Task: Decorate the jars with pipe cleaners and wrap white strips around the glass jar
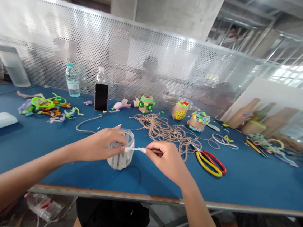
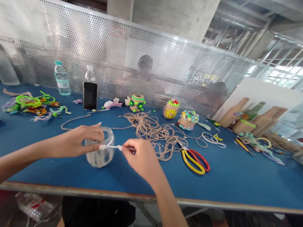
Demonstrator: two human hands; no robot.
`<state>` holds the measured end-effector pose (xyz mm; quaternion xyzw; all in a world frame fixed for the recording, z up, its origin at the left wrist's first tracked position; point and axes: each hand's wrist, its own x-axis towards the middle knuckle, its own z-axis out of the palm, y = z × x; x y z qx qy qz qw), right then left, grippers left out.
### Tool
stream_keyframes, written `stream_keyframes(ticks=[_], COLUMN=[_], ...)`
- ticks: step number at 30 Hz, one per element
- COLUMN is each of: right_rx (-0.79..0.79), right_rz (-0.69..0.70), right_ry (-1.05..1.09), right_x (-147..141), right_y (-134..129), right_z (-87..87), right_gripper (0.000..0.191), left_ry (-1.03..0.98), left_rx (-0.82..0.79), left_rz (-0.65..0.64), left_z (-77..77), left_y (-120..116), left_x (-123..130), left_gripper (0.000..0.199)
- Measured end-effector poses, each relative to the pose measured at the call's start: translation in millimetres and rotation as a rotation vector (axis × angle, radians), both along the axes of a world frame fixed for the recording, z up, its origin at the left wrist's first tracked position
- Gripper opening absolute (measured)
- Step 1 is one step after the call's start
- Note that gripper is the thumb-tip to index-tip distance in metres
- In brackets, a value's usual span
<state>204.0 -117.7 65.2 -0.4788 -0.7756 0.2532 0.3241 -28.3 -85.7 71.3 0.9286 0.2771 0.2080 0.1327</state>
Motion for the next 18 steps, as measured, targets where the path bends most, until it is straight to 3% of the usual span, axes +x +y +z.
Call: stream_keyframes(ticks=[7,12,18], right_rx=[-0.002,0.013,-0.004], right_rz=[-0.012,-0.022,-0.012], right_ry=[-0.037,-0.062,-0.093], right_x=[-0.6,-0.1,-1.9], right_y=[-14.9,-6.0,1.9], right_z=[1.0,-3.7,-1.4], right_gripper=[0.020,0.021,0.019], left_ry=[-0.004,-0.002,-0.011], left_rx=[-0.002,-0.089,-0.110], left_rz=[0.013,-0.101,-0.128], left_z=[3.0,9.8,12.6], left_y=[-1.6,-0.1,1.8], left_x=[-9.2,-14.1,-14.1], left_gripper=[0.018,0.016,0.015])
